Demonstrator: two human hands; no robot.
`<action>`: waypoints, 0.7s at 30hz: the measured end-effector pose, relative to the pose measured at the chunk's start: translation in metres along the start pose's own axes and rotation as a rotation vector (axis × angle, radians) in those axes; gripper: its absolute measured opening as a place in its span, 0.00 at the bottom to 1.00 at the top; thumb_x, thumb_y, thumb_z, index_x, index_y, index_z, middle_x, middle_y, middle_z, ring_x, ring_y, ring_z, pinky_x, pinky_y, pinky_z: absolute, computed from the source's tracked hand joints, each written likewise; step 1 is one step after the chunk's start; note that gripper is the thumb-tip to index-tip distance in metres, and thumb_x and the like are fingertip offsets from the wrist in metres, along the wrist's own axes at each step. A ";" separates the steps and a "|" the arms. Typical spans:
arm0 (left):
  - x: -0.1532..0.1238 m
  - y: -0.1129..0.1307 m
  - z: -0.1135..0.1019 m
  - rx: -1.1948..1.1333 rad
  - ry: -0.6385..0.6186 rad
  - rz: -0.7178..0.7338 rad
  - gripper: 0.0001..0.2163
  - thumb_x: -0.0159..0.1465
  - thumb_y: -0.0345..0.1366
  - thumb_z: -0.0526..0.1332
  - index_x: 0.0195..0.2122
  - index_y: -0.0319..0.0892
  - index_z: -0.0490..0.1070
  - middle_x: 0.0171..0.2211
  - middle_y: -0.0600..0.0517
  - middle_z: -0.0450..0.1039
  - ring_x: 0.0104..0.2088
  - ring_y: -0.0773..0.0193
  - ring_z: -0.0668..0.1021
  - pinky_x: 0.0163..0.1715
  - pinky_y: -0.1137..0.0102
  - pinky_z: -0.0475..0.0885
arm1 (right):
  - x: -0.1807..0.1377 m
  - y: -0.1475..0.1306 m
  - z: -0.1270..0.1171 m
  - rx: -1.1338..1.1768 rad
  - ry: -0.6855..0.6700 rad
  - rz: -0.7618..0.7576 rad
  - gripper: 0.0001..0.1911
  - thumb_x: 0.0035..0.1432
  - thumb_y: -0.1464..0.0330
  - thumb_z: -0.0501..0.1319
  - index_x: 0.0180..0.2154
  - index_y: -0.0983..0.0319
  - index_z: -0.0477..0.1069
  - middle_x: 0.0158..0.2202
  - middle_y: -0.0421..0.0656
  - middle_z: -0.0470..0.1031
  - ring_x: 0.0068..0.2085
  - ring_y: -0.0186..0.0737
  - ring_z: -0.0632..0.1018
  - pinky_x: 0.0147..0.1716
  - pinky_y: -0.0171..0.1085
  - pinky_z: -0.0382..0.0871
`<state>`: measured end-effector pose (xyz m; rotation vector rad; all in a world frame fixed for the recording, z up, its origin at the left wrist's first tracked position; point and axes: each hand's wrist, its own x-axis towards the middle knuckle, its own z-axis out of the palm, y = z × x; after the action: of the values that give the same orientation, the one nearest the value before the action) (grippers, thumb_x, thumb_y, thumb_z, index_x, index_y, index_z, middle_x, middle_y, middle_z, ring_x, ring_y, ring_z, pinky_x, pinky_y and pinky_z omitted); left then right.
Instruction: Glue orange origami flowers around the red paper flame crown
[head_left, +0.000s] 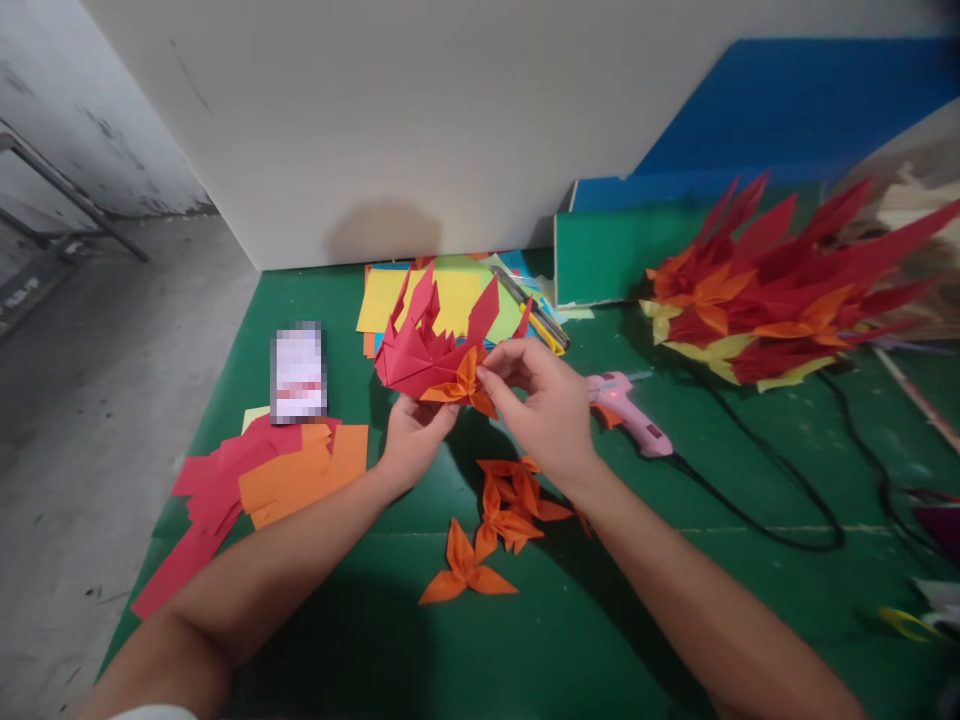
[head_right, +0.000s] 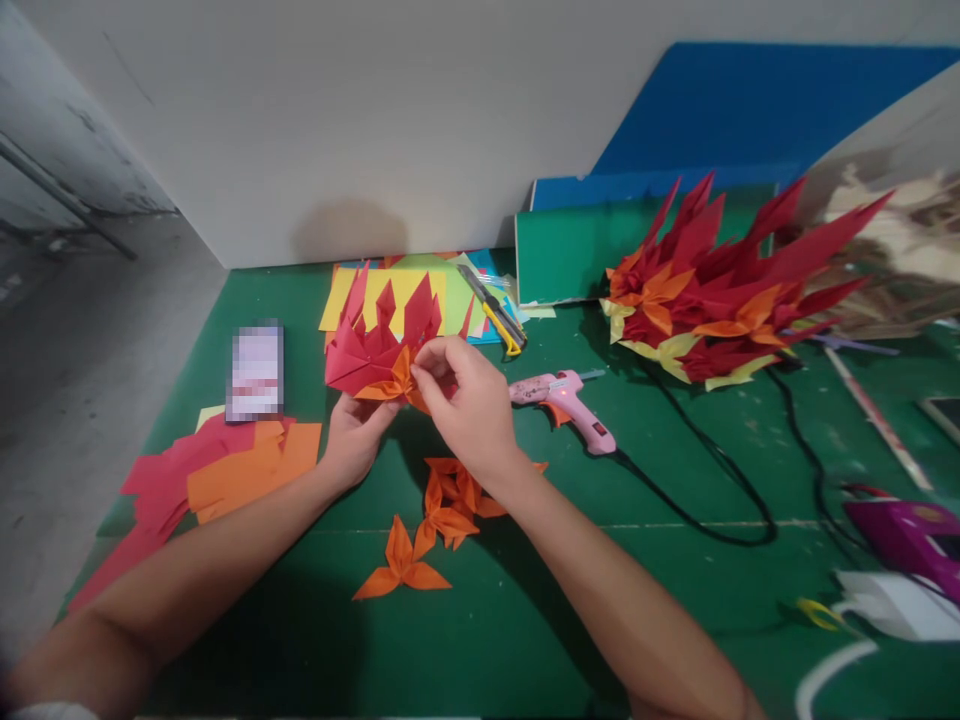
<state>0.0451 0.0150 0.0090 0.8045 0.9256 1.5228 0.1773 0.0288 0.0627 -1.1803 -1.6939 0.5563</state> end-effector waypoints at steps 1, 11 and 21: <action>-0.001 0.000 0.000 0.001 -0.005 -0.001 0.17 0.45 0.40 0.73 0.35 0.42 0.74 0.36 0.50 0.80 0.36 0.63 0.80 0.42 0.67 0.75 | 0.000 0.000 0.000 -0.023 -0.002 -0.014 0.02 0.57 0.72 0.58 0.32 0.59 0.66 0.29 0.38 0.71 0.31 0.34 0.73 0.33 0.36 0.70; 0.000 0.003 0.000 0.040 -0.049 0.029 0.14 0.50 0.40 0.72 0.36 0.42 0.75 0.39 0.49 0.80 0.40 0.61 0.80 0.45 0.65 0.74 | -0.001 -0.004 0.000 -0.218 -0.011 -0.176 0.05 0.58 0.74 0.56 0.31 0.59 0.64 0.29 0.40 0.70 0.32 0.36 0.71 0.33 0.36 0.66; 0.003 0.002 -0.002 0.007 -0.053 0.040 0.12 0.52 0.40 0.71 0.35 0.42 0.74 0.38 0.50 0.80 0.41 0.62 0.80 0.47 0.65 0.74 | -0.004 0.001 -0.001 -0.364 -0.081 -0.545 0.13 0.61 0.76 0.51 0.42 0.60 0.72 0.39 0.46 0.75 0.40 0.40 0.73 0.38 0.41 0.67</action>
<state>0.0423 0.0176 0.0096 0.8691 0.8815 1.5264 0.1791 0.0259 0.0608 -0.8810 -2.1393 -0.0448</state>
